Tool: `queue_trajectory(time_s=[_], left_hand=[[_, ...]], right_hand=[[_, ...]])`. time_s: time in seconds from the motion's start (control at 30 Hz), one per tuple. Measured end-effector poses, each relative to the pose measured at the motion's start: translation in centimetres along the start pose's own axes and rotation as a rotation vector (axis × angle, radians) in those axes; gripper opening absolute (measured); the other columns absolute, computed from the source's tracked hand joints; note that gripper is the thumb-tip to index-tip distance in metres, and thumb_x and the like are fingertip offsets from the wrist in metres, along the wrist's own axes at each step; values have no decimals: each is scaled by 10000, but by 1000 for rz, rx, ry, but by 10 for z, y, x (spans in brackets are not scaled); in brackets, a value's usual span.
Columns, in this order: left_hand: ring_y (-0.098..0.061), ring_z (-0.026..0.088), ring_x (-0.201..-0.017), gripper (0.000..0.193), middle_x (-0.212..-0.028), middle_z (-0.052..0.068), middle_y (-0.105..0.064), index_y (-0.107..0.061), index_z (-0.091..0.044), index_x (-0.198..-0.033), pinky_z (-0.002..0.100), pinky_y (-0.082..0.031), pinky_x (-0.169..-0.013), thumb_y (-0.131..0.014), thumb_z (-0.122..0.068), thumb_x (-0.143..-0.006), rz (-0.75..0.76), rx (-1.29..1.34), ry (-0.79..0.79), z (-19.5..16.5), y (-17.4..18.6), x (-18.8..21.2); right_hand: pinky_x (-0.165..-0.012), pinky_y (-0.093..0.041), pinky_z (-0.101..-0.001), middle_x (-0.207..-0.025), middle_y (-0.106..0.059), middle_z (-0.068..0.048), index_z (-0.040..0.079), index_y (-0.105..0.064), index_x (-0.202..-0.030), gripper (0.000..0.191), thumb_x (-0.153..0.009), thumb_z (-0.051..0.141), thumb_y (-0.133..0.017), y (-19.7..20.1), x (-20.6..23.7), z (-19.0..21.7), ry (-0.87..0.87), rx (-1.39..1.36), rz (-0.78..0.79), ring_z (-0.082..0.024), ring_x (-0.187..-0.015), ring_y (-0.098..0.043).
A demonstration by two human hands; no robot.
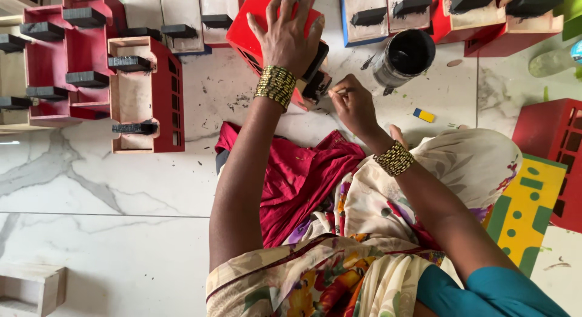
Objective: The person sits on the floor painting wooden toy bus parts black using a brush, dipping the brush into a paint can and coating the interior slots and edges of each part, then setting finished parts aside and moving to the next piece.
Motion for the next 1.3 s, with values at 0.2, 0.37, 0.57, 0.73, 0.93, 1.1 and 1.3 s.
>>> queue_trajectory(time_s=[0.2, 0.37, 0.57, 0.73, 0.93, 1.1, 1.3], left_hand=[[-302, 301, -1480, 556, -1517, 7, -436, -471, -266, -1519, 820, -113, -1127, -527, -503, -1018, 4, -16, -21, -6, -1, -2], [-293, 298, -1488, 568, -1524, 12, -432, -452, -256, -1530, 816, -111, -1131, -517, -500, -1021, 15, -28, 0, -4, 2, -3], [-291, 295, -1484, 576, -1513, 9, -435, -450, -269, -1533, 822, -97, -1128, -507, -511, -1014, 51, -14, 1, -11, -1, -5], [-295, 294, -1504, 564, -1540, 18, -430, -466, -257, -1529, 812, -106, -1147, -504, -525, -1034, 26, -40, 0, -7, 0, -1], [-284, 286, -1491, 551, -1541, 18, -423, -490, -265, -1513, 822, -83, -1119, -520, -513, -1023, 29, -30, 10, -10, 0, -4], [-288, 283, -1502, 560, -1545, 14, -437, -484, -271, -1527, 816, -84, -1133, -528, -526, -1030, 63, -38, 29, -24, -4, -6], [-289, 309, -1501, 559, -1561, 19, -436, -485, -252, -1540, 821, -74, -1120, -535, -530, -1059, 46, -56, -10, -47, -12, -11]], right_hand=[[-651, -556, -322, -920, -683, -101, 17, -570, -1005, 116, -1003, 25, -686, -10, -5, -1, 107, 0, 4, -206, -781, -714], [-615, -547, -319, -883, -669, -104, 39, -592, -975, 96, -998, 14, -681, 5, -3, -7, 14, 45, 93, -210, -702, -690], [-659, -569, -293, -921, -683, -96, 43, -587, -984, 91, -1005, 7, -667, 6, -1, -8, 95, 3, 31, -187, -755, -709], [-654, -558, -292, -866, -685, -77, 43, -601, -984, 82, -1008, 35, -680, 29, 11, -14, -49, 87, 96, -159, -715, -689], [-836, -610, -267, -1071, -718, -110, 24, -570, -1092, 111, -1160, 16, -657, 143, -27, -40, 147, -19, -228, -155, -948, -724], [-703, -585, -281, -946, -704, -112, -7, -572, -1068, 153, -1081, -16, -724, 210, -31, -84, 48, 185, -254, -160, -815, -735], [-698, -648, -243, -963, -738, -69, 2, -621, -1053, 98, -1021, -8, -714, 228, -33, -137, -154, -98, -400, -107, -842, -759]])
Point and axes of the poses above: each hand's wrist, its own x-axis away from the middle knuckle, its own y-axis out of the back of the hand, z = x × y, the point moved 1 cm from there along -x, towards the middle knuckle
